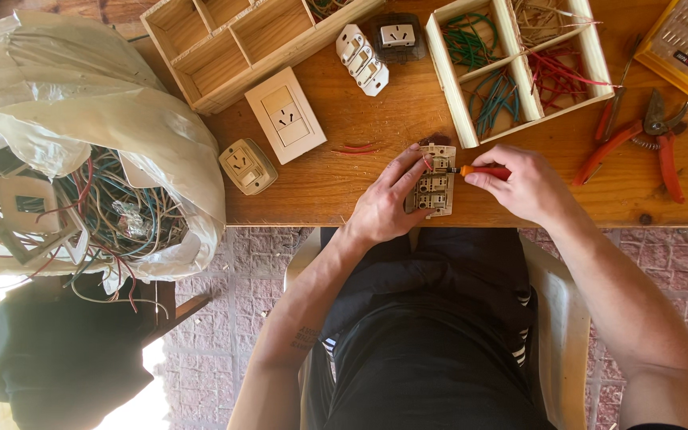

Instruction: The person strips the ends of red and beige wires, then inserts them into the terminals of a white electrical outlet. Using a screwdriver, they tighten the screws to secure the wires in place. The process is repeated for multiple wires on the same outlet.

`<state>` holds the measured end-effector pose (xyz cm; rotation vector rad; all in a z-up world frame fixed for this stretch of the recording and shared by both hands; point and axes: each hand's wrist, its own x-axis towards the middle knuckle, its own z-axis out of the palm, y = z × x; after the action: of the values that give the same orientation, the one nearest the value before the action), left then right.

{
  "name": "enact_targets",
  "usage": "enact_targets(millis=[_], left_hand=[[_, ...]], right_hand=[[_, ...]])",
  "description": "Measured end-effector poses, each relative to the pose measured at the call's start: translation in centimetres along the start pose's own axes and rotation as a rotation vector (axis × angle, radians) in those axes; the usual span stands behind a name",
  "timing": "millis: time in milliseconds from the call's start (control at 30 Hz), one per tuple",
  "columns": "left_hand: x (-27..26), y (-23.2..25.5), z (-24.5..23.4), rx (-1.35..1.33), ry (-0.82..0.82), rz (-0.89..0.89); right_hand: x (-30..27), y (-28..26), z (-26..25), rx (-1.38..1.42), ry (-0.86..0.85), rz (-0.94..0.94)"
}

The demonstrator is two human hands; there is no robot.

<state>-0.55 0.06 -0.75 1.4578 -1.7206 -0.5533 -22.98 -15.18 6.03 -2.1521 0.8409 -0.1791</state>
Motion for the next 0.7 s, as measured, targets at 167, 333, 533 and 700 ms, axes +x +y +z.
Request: enact_targets(millis=[167, 333, 533, 700], left_hand=[[0.4, 0.0, -0.1, -0.012, -0.006, 0.016], [0.3, 0.1, -0.2, -0.008, -0.014, 0.022], [0.4, 0.1, -0.2, -0.016, -0.019, 0.033], [0.2, -0.3, 0.2, 0.003, -0.019, 0.042]], right_hand=[[0.4, 0.7, -0.1, 0.004, -0.050, 0.042], [1.0, 1.1, -0.6, 0.067, -0.120, 0.167], [1.2, 1.4, -0.3, 0.349, -0.170, 0.279], [1.6, 4.7, 1.6, 0.600, -0.222, 0.338]])
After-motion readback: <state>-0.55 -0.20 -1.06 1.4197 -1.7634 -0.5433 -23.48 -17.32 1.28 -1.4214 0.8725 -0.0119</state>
